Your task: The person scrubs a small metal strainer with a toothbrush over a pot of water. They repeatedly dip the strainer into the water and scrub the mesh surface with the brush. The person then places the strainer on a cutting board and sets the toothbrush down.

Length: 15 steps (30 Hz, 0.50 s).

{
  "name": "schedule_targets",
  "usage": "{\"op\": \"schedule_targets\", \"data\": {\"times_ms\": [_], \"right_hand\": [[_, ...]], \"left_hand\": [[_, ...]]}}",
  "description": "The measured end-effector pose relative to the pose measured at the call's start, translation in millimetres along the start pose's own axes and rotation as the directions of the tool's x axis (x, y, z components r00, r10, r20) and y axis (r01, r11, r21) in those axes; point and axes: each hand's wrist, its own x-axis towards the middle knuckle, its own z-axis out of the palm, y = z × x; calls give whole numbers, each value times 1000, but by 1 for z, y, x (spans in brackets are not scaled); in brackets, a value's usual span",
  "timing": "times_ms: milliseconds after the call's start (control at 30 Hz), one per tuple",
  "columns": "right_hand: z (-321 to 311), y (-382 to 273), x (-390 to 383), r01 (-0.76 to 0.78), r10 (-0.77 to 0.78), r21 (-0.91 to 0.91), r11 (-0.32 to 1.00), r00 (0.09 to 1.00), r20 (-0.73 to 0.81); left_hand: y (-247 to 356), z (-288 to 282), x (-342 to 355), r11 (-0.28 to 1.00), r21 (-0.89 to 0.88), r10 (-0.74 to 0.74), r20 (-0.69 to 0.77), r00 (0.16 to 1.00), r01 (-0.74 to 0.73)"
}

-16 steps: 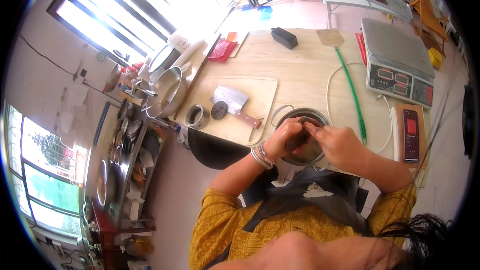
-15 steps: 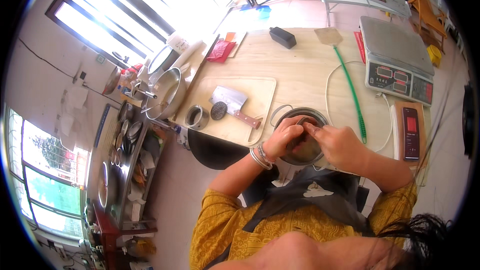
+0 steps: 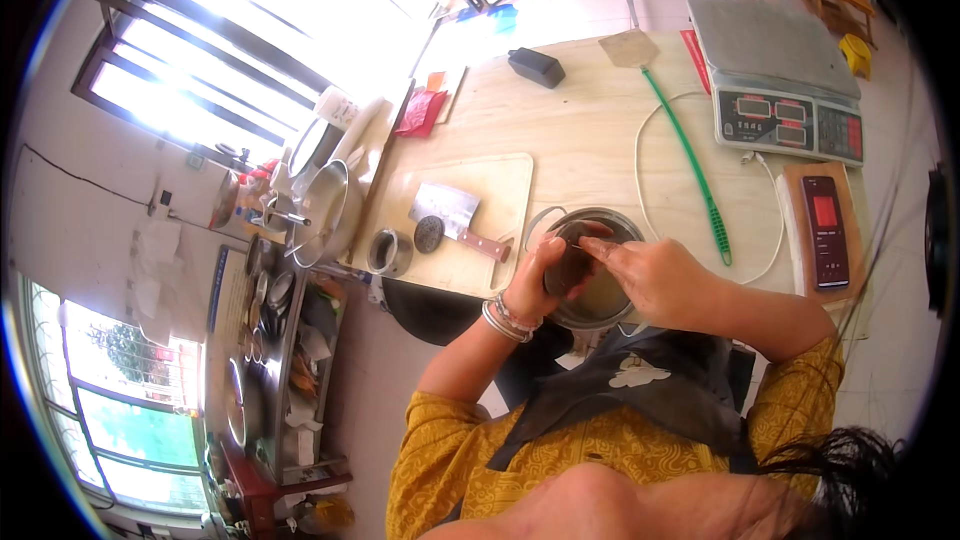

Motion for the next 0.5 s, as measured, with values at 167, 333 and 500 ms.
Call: {"op": "schedule_targets", "data": {"times_ms": [167, 333, 500], "right_hand": [[-5, -1, 2, -7, 10, -65, 998, 999, 43], [3, 8, -1, 62, -55, 108, 992, 996, -72], [-6, -1, 0, 52, -55, -180, 982, 998, -10]], "left_hand": [[-2, -2, -3, 998, -51, -42, 50, 998, 45], [1, 0, -4, 996, -48, -66, 62, 996, 69], [-5, 1, 1, 934, -315, -121, 167, 978, 170]]}}
